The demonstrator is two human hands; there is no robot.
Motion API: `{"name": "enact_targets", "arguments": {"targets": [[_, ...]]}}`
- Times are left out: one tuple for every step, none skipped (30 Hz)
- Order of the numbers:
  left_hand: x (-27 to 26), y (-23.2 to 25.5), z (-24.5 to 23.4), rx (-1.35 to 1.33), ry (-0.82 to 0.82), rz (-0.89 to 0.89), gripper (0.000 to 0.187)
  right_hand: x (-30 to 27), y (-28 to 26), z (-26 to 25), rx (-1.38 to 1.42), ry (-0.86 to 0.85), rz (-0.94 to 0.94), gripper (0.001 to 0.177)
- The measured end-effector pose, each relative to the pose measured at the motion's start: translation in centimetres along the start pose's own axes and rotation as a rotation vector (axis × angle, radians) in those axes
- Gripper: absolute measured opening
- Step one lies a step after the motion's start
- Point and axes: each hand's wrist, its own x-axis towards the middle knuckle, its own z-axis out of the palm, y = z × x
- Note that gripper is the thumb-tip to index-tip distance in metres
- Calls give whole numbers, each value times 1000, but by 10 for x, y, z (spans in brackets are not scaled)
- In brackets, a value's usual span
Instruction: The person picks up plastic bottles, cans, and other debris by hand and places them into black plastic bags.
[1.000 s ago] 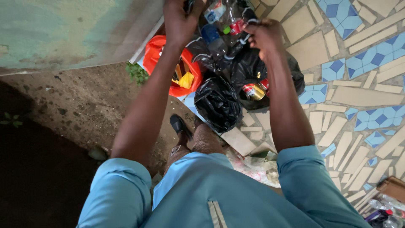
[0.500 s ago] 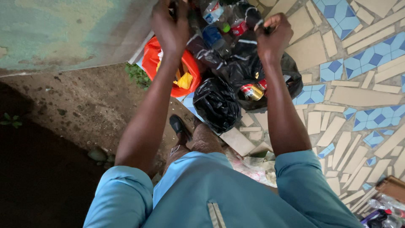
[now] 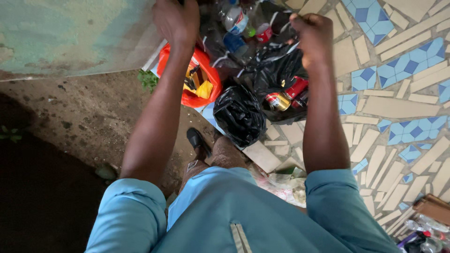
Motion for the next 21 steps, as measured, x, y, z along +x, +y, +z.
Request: {"name": "enact_targets", "arguments": {"targets": [[2,-4,3,0,1,1,36,0,-1,-3,0,0,-1,22],[4,-8,8,-70,16,104,31,-2,-1,-8,113,4,8,20],[5,-13,12,-138,27,206,27,-5,0,-13,225,10,21,21],[5,-18,18,-138,25,204,27,-8,6,-13,224,11,23,21],[6,-24,23,-173,22,234,26,-10,15,-11,-61,93,-62,24],[8,-29,29,-208,19,264,25,-12,25,-10,-347,175,-143,27],[7,-33,34,-209,15,264,25,-14,34,-13,-348,178,-140,27],[6,-36,39,-179,-22,298,20,-17,43,-17,-637,185,-346,31],[5,-39,41,-146,-57,331,16,-19,51,-19,-925,182,-553,35],[2,-41,41,-145,-60,329,16,-21,59,-18,-925,181,-549,35],[-3,-41,40,-219,-66,363,16,-22,63,-15,-922,136,-614,39],[-7,-40,37,-293,-72,397,17,-23,65,-11,-917,89,-678,42],[-11,-36,32,-290,-72,396,17,-27,64,-7,-915,87,-675,42],[-15,-31,26,-234,-83,409,17,-33,62,-3,-873,147,-618,41],[-20,-24,20,-180,-96,422,18,-40,59,2,-830,208,-560,40],[-28,-17,13,-177,-98,422,18,-46,54,8,-829,207,-557,40],[-41,-9,7,-212,-4,385,25,-52,50,13,-925,294,-685,41],[-53,-3,1,-246,91,349,35,-59,47,17,-1019,378,-815,42],[-62,2,-3,-248,95,353,35,-62,45,22,-1016,381,-819,42],[-70,3,-5,-197,11,457,27,-65,45,27,-999,346,-813,34],[-77,2,-4,-143,-75,560,25,-68,46,31,-982,310,-802,29]]}}
